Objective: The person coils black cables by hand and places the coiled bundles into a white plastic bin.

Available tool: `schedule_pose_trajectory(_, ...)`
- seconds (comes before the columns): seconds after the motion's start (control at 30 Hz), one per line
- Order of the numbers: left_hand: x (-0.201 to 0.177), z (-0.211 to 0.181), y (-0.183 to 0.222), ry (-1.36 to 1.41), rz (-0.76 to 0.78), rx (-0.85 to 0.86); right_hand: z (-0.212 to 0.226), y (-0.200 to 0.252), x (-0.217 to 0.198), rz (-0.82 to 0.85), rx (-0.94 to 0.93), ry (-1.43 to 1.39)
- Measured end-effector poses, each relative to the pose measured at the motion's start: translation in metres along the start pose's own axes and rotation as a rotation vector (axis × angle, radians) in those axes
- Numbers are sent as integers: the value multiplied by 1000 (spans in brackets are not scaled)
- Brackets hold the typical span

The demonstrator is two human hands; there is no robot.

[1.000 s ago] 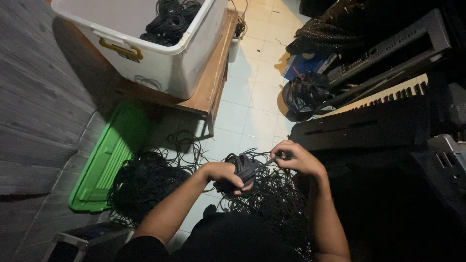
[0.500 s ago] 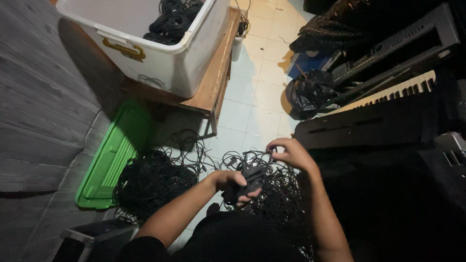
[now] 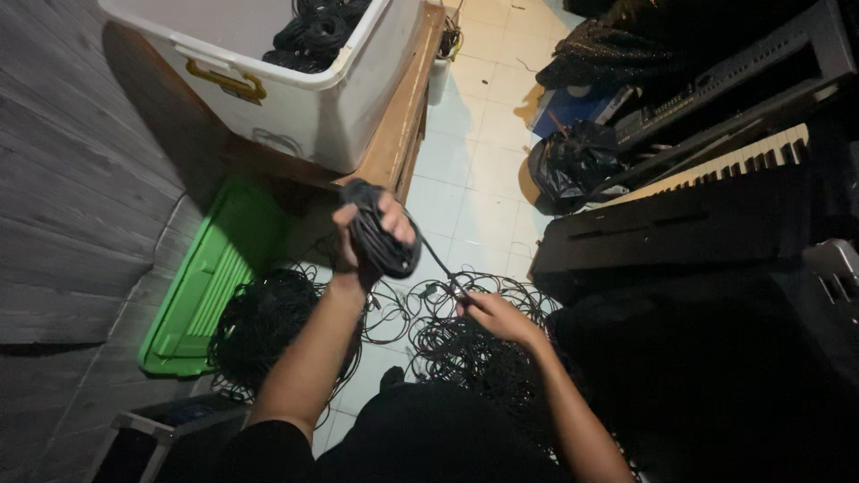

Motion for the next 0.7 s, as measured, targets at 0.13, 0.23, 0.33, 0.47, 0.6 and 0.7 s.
schedule_pose_trajectory(0.13, -2, -16, -7, -259, -257, 171, 31, 17, -1, -15, -127, -2)
schedule_pose_trajectory(0.23, -11, -14, -11, -306, -339, 235, 54, 25, 2, 67, -26, 62)
schedule_pose_trajectory(0.33, -24, -13, -14, -371, -410, 287, 83, 38, -5, 69, -30, 83)
schedule_pose_trajectory(0.47, -33, -16, -11, -765, -455, 367, 101, 50, -9, 121, 88, 247)
schedule_pose_trajectory(0.6, -35, -20, -2, -1379, -438, 231, 114, 60, -23, -42, -130, 341)
schedule_pose_trajectory(0.7, -38, -11, -1, -1653, -375, 47, 125, 73, -48, -191, -224, 357)
Point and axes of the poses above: each hand's wrist, its own y-axis away from the middle knuckle, its own x-axis out of the palm, z = x × y, the point moved 5 cm from there along -y, towards the middle knuckle, and after that the axes turned 2 degrees about x, right-handed, at the moved point
